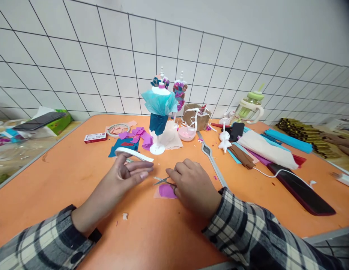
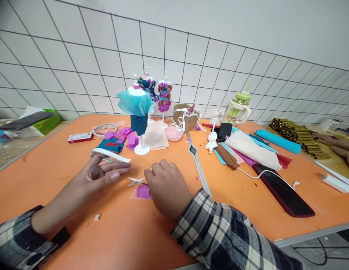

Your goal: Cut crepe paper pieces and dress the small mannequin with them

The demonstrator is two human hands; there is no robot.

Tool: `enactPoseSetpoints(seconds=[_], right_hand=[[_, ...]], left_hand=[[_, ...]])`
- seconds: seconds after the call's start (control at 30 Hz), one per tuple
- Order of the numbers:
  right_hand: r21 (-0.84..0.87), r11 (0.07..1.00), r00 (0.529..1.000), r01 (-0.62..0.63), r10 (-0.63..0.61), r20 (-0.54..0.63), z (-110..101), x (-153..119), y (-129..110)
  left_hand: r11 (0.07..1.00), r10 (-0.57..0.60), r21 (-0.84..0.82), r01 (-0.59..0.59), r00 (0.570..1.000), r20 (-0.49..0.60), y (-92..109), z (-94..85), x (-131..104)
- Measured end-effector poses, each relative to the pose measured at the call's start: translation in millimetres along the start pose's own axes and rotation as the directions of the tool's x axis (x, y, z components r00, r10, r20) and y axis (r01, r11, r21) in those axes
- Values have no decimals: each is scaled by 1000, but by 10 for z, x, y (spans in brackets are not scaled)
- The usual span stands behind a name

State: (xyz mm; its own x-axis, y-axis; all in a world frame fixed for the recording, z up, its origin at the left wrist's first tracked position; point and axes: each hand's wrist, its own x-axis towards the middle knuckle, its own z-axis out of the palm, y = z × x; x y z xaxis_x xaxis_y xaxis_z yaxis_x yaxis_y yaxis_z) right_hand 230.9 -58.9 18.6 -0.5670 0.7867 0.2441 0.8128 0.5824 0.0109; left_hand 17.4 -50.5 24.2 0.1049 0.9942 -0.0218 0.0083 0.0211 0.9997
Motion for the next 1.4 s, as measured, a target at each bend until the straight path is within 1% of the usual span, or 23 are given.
enactPoseSetpoints(seconds=[0.07,0.17,0.37,0.47,0.57,0.6,0.67,0.77,0.83,0.9,1.0,1.07,1.17,1.27,1.4], right_hand=[[-27,1000,1000,17,-17,-8,-10,-7,-25],[-26,999,999,40,-40,-8,-13,-18,-52],[-18,998,998,54,-54,-16,-25,-13,-60],[-32,998,998,57,-58,-25,-22,-13,-48],[-25,999,999,38,-38,-13,0,-21,-18],[-5,1000,1000,24,-24,-8,10,-22,-5],[86,996,1000,-13,14,-10,35,-20,20],[296,953,998,-64,70,-8,70,-4,44],[365,928,997,-79,83,4,81,8,48],[329,941,997,-74,78,2,77,14,48],[177,982,996,-69,78,-46,43,11,46],[82,994,995,-71,77,-70,16,7,44],[-11,998,995,-70,69,-70,-10,1,33],[-57,997,997,-54,50,-62,-22,-3,18],[-107,993,997,-42,35,-71,-40,-16,1]], left_hand=[[999,-17,-27,18,999,29,-62,55,-6],[1000,-8,-14,8,1000,9,-100,114,-9],[1000,-8,-23,7,999,-44,-33,142,-53],[999,13,-29,-15,998,-64,-20,116,-62],[998,63,-4,-64,991,-122,4,10,-20],[997,78,8,-77,987,-140,15,-38,3],[996,85,19,-83,987,-138,30,-126,51],[999,32,-28,-34,997,-67,11,-181,96],[997,-12,-73,10,1000,-22,-24,-164,96],[994,-36,-104,38,999,16,-59,-135,81],[984,-29,-174,37,998,47,-74,-124,56],[971,-24,-237,34,999,44,-60,-131,47],[954,-52,-294,59,998,33,-37,-119,46],[972,-71,-224,76,997,30,-42,-79,50],[997,-76,0,76,995,65,-73,-53,54]])
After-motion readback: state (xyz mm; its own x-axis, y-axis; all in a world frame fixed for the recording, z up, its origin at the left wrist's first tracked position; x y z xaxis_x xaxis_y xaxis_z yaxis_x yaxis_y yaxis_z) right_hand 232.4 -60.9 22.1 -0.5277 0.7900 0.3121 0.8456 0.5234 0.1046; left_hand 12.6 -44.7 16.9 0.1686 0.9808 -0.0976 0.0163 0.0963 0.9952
